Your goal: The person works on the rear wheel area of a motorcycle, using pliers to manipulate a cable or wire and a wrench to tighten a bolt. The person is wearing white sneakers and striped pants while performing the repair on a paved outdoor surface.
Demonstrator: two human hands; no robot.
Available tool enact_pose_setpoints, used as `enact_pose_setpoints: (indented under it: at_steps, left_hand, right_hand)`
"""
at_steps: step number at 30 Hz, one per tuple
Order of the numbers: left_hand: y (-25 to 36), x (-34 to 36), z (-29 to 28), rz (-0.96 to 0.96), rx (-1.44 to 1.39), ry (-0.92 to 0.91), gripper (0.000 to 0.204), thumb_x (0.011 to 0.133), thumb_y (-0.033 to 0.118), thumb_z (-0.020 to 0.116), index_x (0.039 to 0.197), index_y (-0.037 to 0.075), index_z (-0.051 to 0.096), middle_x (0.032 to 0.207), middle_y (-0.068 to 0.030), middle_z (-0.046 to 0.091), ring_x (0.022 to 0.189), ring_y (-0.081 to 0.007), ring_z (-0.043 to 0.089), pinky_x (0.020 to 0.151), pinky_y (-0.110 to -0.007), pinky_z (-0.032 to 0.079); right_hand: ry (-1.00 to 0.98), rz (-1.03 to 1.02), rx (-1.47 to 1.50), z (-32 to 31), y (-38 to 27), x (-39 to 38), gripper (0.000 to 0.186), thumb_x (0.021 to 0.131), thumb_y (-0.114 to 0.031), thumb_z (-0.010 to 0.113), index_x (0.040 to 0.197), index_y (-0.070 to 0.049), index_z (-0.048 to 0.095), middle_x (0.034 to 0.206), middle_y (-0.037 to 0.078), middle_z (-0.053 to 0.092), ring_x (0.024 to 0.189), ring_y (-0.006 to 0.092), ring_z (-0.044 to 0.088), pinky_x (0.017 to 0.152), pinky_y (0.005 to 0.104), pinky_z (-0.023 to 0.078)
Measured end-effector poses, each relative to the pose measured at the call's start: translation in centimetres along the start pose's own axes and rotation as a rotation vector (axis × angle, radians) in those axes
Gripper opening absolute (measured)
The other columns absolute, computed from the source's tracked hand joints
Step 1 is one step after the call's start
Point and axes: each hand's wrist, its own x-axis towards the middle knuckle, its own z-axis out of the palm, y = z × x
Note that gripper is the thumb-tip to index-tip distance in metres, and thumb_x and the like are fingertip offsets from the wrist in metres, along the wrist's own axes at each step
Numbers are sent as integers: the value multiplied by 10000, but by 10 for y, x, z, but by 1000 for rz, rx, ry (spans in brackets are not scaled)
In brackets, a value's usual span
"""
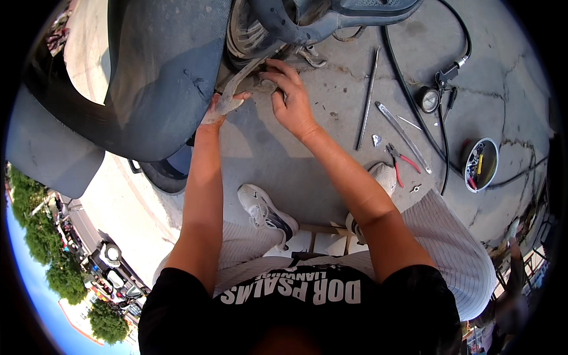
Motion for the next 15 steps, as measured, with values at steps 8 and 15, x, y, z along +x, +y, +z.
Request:
enact_pose_setpoints:
  at_steps: [8,15]
  left_hand:
    - [-66,8,-47,331,168,80,405,841,221,598,1190,25,542,1189,-87,552,1092,-225,521,924,-347,423]
    - [-18,-7,12,-19,-275,-92,566,715,106,760,1202,65,475,1164,-53,530,1055,-159,508,959,-318,404]
  right_hand:
    - [87,458,-381,-61,58,-45,201,795,-25,538,981,-2,611,902,203,619,874,370,604,775,392,480]
    - [-146,551,-214,-38,65,-38,182,823,-101,548,930,19,634,887,230,636,862,327,632,768,376,481]
